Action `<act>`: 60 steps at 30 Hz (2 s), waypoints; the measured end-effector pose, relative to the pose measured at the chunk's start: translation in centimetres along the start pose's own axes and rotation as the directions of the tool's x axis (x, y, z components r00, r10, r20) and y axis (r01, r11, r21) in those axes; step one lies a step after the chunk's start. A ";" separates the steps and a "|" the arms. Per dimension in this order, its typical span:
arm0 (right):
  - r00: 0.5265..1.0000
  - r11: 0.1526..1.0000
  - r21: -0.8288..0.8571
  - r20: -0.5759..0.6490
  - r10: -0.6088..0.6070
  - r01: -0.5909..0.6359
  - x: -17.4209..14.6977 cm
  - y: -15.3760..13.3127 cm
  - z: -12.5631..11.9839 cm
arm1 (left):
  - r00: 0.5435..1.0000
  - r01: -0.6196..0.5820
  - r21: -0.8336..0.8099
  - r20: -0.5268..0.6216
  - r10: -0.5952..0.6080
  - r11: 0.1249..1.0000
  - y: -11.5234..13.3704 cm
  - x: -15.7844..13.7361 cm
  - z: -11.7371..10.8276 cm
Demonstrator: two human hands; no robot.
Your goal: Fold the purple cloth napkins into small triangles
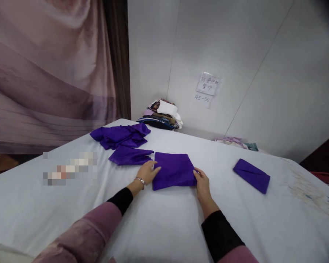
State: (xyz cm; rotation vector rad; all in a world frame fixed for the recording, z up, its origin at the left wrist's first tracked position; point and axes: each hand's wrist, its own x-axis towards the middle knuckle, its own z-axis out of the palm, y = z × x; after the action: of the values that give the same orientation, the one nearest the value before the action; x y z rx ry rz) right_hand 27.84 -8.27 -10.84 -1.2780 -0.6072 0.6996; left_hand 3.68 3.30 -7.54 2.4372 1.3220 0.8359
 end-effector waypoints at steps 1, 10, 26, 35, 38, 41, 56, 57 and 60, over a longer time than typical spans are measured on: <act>1.000 1.000 -0.005 -0.010 -0.003 0.003 0.0 -0.1 0.0 | 0.999 -0.040 -0.036 0.031 0.041 0.999 0.9 -0.9 0.6; 0.997 0.994 -0.084 -0.029 -0.069 0.066 0.1 -1.3 0.1 | 0.940 -0.276 -0.147 0.163 0.299 0.950 3.2 -3.8 1.0; 0.733 0.815 -0.482 0.672 0.109 0.321 -6.1 -14.2 -0.6 | 0.961 -0.076 -0.678 -0.245 -0.127 0.731 5.3 -2.9 -10.5; 0.815 0.582 -0.597 0.533 -0.227 0.552 -4.6 -15.4 -3.9 | 0.899 -0.120 -0.568 -0.410 -0.153 0.814 8.3 -0.9 -15.8; 0.849 0.580 -0.622 0.340 -0.404 0.525 -4.3 -15.9 -5.0 | 0.909 -0.105 -0.638 -0.373 -0.186 0.763 8.9 -0.2 -17.0; 0.840 0.601 -0.608 0.231 -0.491 0.519 -4.0 -15.9 -5.1 | 0.923 -0.069 -0.678 -0.322 -0.211 0.732 8.9 1.1 -17.3; 0.831 0.444 -0.715 0.366 -0.420 0.539 0.1 -10.3 -5.0 | 0.993 0.115 -0.426 0.069 -0.095 0.897 3.0 6.4 -4.0; 0.854 0.492 -0.701 0.388 -0.346 0.517 -0.1 -10.2 -4.7 | 0.993 0.100 -0.419 0.104 -0.061 0.903 3.1 5.0 -3.3; 0.866 0.594 -0.661 0.483 -0.131 0.458 -0.9 -9.8 -3.5 | 0.978 -0.014 -0.342 0.192 0.085 0.940 3.3 0.6 -1.8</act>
State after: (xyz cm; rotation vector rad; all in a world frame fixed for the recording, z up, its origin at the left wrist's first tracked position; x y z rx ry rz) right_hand 31.15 -12.60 -1.93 -1.7590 -1.5482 0.3933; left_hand 5.15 1.87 -4.33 2.2207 0.9562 0.7311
